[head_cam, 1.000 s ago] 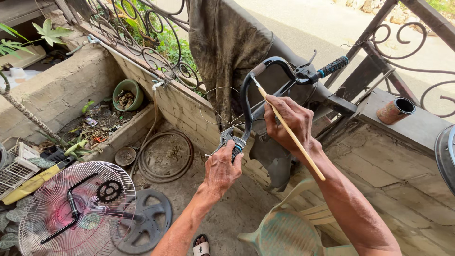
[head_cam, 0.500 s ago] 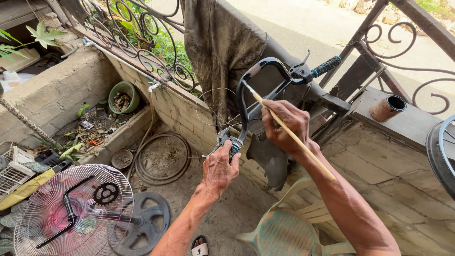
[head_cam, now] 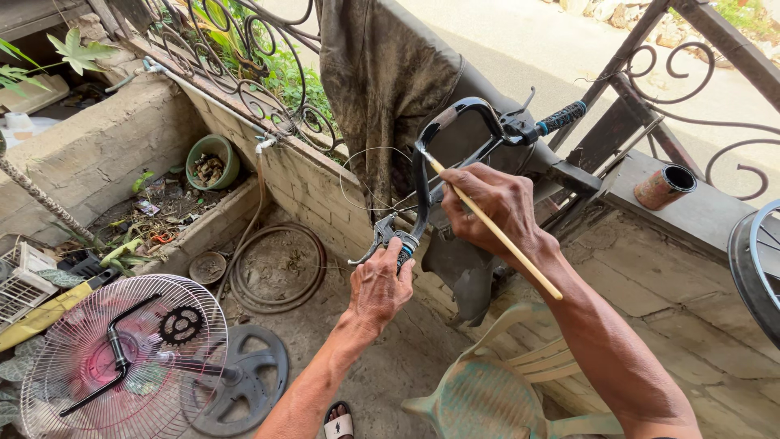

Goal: The person paints a bicycle handlebar and stem assembly with black paint using a long-handled brush, holding the grip area with the other hand and rotating the assembly to reach different sides. They dip the brush into a paint can on the ledge and continue coating the metal surfaces.

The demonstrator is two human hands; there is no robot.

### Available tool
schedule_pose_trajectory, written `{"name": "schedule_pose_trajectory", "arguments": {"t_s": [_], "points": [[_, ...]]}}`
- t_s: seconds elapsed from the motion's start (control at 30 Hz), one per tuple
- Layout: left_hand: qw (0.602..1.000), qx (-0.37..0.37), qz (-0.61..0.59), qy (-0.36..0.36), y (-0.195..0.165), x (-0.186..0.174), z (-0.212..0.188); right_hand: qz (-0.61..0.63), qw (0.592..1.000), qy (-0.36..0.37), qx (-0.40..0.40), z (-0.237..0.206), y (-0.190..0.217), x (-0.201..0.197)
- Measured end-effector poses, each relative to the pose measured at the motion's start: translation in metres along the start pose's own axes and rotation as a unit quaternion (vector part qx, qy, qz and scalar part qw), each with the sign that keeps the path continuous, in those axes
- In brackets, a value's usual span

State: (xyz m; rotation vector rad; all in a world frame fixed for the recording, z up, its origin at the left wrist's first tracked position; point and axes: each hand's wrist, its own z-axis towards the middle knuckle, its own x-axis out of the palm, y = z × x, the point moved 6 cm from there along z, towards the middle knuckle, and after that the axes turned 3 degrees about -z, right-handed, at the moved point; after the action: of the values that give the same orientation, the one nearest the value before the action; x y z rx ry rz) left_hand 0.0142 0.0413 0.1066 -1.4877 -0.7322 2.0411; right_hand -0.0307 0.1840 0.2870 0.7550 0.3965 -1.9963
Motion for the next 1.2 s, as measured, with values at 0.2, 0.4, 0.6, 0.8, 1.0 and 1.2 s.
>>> {"name": "schedule_pose_trajectory", "arguments": {"t_s": [0.2,0.4,0.6,0.8,1.0,1.2], "points": [[1.000,0.011,0.001,-0.013,-0.001,-0.004,-0.001,0.013,0.999,-0.042,0.014,-0.001,-0.004,-0.008],[1.000,0.009,0.009,-0.011,-0.002,-0.005,-0.002,-0.019,0.999,-0.039,0.023,0.002,-0.009,-0.006],[1.000,0.003,0.005,-0.011,-0.003,-0.002,-0.002,0.035,0.998,-0.043,0.026,-0.008,-0.015,-0.010],[1.000,-0.001,-0.006,-0.004,-0.006,-0.004,0.000,0.042,0.995,-0.063,0.057,-0.015,-0.030,-0.006],[1.000,-0.009,-0.010,0.007,-0.009,-0.008,0.000,0.080,0.996,-0.028,0.028,-0.026,-0.015,-0.009],[1.000,0.015,-0.012,-0.022,-0.015,-0.011,0.001,0.029,0.998,-0.055,0.009,-0.015,-0.012,-0.014]]}}
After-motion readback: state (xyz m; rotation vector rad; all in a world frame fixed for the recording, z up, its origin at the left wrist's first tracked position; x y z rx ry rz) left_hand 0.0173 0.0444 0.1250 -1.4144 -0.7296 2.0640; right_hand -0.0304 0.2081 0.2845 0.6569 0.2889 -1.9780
